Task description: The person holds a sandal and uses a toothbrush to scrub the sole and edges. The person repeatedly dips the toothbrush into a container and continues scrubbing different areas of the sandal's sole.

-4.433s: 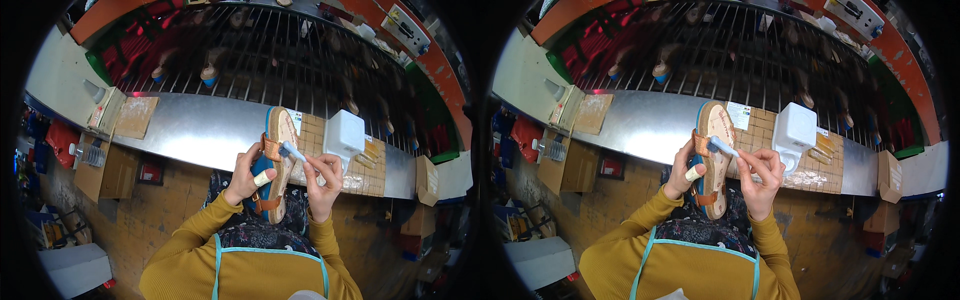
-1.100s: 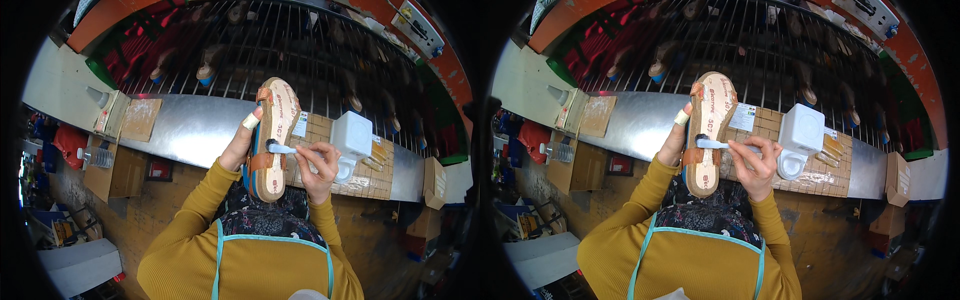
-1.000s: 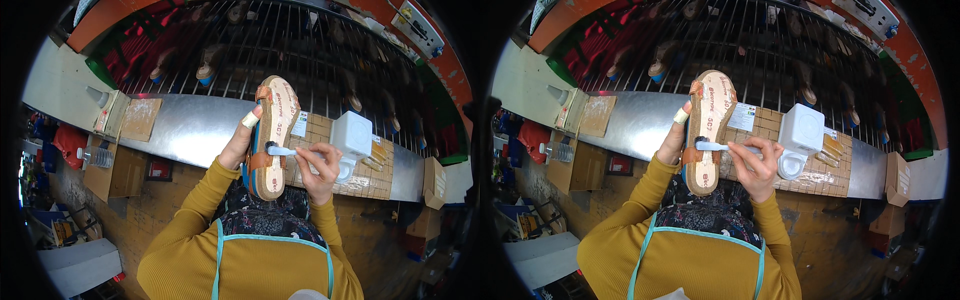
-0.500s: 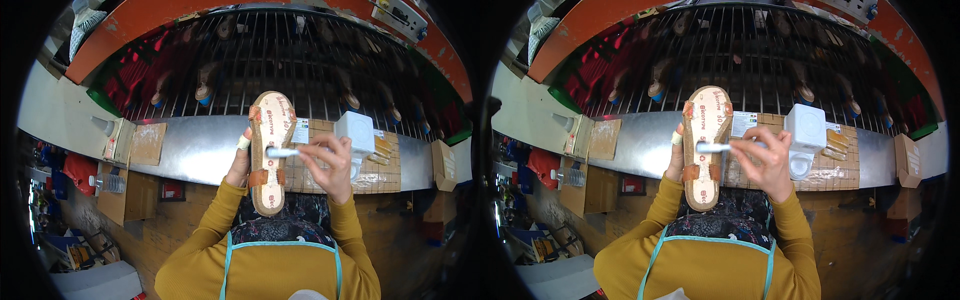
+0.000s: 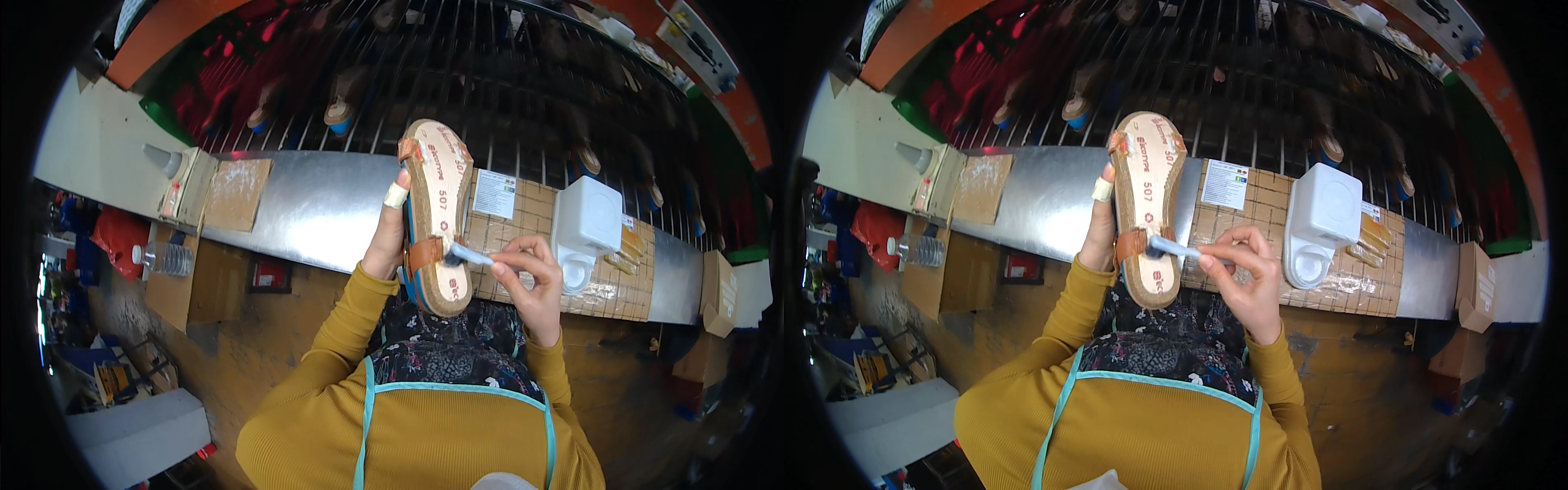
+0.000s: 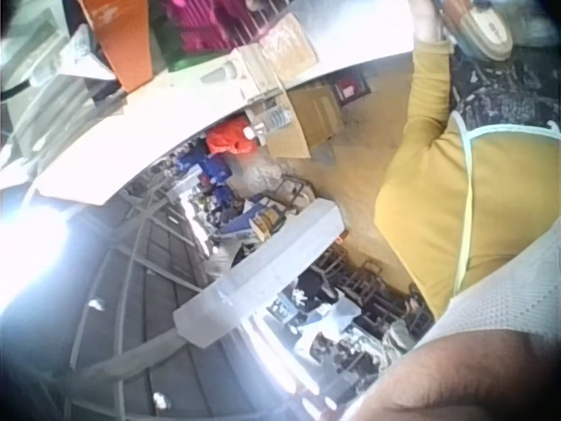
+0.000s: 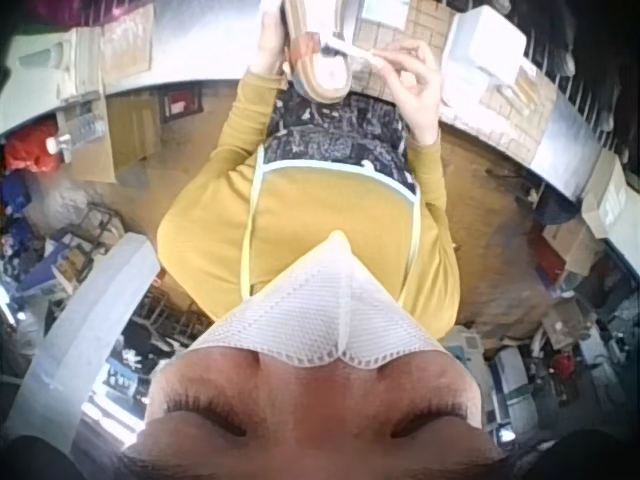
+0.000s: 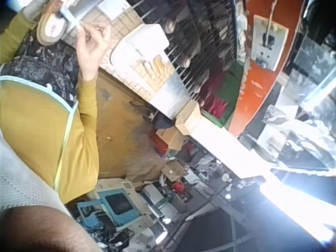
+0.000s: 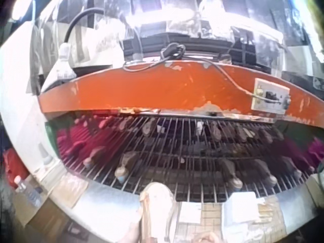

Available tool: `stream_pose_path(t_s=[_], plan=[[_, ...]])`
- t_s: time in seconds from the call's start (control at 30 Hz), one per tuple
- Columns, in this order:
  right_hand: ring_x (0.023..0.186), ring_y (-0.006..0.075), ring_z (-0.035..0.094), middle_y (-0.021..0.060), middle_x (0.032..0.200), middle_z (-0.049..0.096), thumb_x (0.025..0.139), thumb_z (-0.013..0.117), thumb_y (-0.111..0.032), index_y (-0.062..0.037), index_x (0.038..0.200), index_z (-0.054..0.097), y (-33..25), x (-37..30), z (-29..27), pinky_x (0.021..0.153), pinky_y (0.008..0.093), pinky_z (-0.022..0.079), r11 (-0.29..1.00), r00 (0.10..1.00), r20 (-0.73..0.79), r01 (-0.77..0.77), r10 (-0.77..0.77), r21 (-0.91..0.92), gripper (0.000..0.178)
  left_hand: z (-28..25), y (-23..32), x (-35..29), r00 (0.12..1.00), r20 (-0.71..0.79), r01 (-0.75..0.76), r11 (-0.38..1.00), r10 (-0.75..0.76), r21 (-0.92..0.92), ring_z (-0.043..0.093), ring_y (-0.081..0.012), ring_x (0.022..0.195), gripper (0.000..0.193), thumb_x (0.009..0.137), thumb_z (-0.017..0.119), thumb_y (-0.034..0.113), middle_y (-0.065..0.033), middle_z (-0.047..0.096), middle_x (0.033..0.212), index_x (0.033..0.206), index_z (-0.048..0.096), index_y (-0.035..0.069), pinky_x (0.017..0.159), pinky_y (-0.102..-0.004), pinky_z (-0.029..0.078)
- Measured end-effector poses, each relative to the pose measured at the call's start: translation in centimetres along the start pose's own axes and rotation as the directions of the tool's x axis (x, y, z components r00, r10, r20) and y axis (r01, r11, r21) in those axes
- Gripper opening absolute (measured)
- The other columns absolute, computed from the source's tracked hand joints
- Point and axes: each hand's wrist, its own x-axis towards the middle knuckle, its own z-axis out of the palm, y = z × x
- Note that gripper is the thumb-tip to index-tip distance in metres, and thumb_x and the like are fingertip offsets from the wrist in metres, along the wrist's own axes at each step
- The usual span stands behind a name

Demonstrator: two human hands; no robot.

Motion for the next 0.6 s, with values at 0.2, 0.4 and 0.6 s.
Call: stream_pose_path(t_s=[0.2, 0.4, 0.6], plan=[[0.069, 0.0081, 0.054, 0.0061, 0.095, 0.059, 0.081, 0.074, -0.003, -0.0037, 0.094, 0.076, -0.1, -1.5, 0.9, 0.058, 0.0214, 0.044, 1.000, 0.998, -0.054, -0.027, 0.028, 0.009, 0.014, -1.5, -0.8, 0.9, 0.998, -0.017, -0.060, 0.995, 0.062, 0.075, 0.062, -0.0181, 0.106, 0.074, 0.093, 0.045, 0.063, -0.0128, 0.060, 0.123, 0.137, 0.045, 0.003, 0.091, -0.0317, 0.052], [0.066, 0.0086, 0.055, 0.0061, 0.095, 0.059, 0.081, 0.074, -0.003, -0.0032, 0.097, 0.075, 0.4, -1.2, 1.8, 0.061, 0.0218, 0.043, 0.997, 0.991, -0.135, -0.005, -0.005, -0.078, 0.016, -1.8, -1.2, 1.2, 0.995, -0.030, -0.092, 0.987, 0.097, 0.128, 0.064, -0.0179, 0.101, 0.073, 0.092, 0.046, 0.062, -0.0140, 0.061, 0.119, 0.134, 0.047, 0.002, 0.087, -0.0311, 0.054], [0.067, 0.0091, 0.055, 0.0046, 0.096, 0.059, 0.079, 0.077, -0.009, -0.0081, 0.097, 0.076, 0.3, -0.4, 2.2, 0.077, 0.0265, 0.034, 0.958, 0.977, -0.185, 0.049, -0.105, -0.283, 0.018, -1.4, -1.1, 1.0, 0.986, 0.011, -0.165, 0.982, 0.165, 0.090, 0.062, -0.0142, 0.099, 0.061, 0.094, 0.053, 0.051, -0.0116, 0.062, 0.112, 0.122, 0.052, -0.002, 0.086, -0.0276, 0.051]])
